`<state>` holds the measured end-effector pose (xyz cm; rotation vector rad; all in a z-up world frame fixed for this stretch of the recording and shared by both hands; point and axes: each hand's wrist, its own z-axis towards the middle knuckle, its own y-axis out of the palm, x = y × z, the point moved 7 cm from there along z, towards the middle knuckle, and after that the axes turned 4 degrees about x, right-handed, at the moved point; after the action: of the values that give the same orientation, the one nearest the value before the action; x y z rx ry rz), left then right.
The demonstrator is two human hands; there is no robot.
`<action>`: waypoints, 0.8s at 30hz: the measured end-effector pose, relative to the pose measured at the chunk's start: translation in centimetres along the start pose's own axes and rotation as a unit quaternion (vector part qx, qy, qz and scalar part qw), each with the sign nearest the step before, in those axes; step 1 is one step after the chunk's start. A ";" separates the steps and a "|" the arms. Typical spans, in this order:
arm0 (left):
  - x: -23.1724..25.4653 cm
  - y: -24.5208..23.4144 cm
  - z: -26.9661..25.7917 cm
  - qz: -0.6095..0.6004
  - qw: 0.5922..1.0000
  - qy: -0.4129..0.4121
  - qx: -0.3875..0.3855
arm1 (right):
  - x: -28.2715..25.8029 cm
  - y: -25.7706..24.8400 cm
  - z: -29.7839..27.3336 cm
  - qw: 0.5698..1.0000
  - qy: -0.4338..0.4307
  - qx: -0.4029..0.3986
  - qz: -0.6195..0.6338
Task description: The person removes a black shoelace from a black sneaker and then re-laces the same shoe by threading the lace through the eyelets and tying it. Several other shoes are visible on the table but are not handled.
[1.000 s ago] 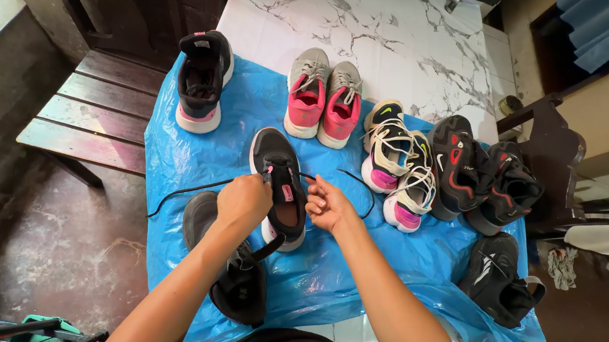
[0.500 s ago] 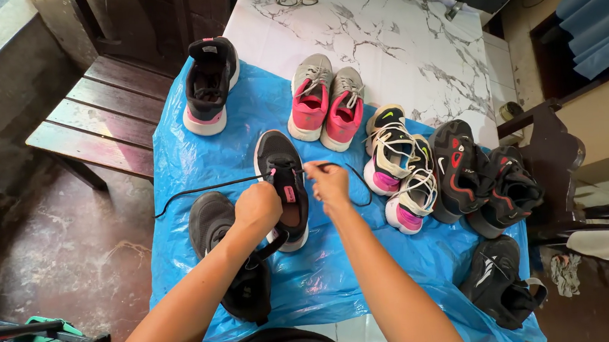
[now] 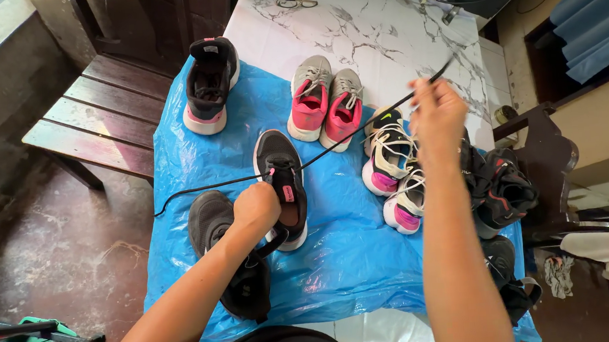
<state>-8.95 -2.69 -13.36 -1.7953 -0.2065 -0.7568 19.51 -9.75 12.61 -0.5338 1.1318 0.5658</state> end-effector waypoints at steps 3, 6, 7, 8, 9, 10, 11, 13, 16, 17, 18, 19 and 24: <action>0.0 0.2 0.1 0.001 1.000 -0.005 -0.009 | -4.8 -0.7 1.6 0.997 -0.074 -0.002 0.003; 0.3 -0.1 -0.1 -0.006 1.000 -0.013 -0.007 | -8.7 -1.1 1.9 0.993 -0.094 -0.035 0.069; 0.4 -0.4 -0.1 -0.009 1.000 -0.013 -0.005 | -9.8 -1.1 1.9 0.989 -0.098 -0.049 0.102; 0.7 -0.7 -0.2 -0.005 1.000 -0.005 -0.002 | -10.6 -1.0 1.7 0.987 -0.090 -0.059 0.120; 1.0 -1.0 -0.4 -0.001 1.000 0.004 0.001 | -11.0 -0.7 1.5 0.985 -0.083 -0.069 0.137; 1.2 -1.3 -0.6 0.003 1.000 0.012 0.002 | -11.1 -0.2 1.2 0.982 -0.074 -0.079 0.155; 1.4 -1.7 -0.7 0.002 1.000 0.013 0.009 | -10.9 0.2 0.8 0.982 -0.070 -0.081 0.153; 1.6 -2.6 -0.9 0.000 1.000 0.014 0.022 | -9.8 1.5 0.1 0.983 -0.059 -0.086 0.150; 1.7 -4.0 -1.5 -0.046 0.997 0.045 0.054 | -5.8 4.3 -1.7 0.992 -0.040 -0.111 0.032; 2.0 -4.4 -1.7 -0.057 0.994 0.062 0.073 | -4.0 5.3 -2.6 0.992 -0.025 -0.123 -0.001; 2.2 -4.8 -1.8 -0.068 0.990 0.080 0.092 | -2.5 6.5 -3.6 0.987 -0.032 -0.155 -0.008; 2.4 -5.1 -2.1 -0.079 0.986 0.097 0.110 | -0.9 7.7 -4.6 0.982 -0.038 -0.186 -0.016; 2.1 -5.0 -1.9 -0.108 0.984 0.080 0.122 | 8.0 12.1 -9.4 0.974 0.026 -0.207 -0.086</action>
<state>-10.55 -3.05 -7.82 -1.4884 -0.3749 -0.9804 7.70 -5.75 0.72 -1.0028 1.0063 0.6422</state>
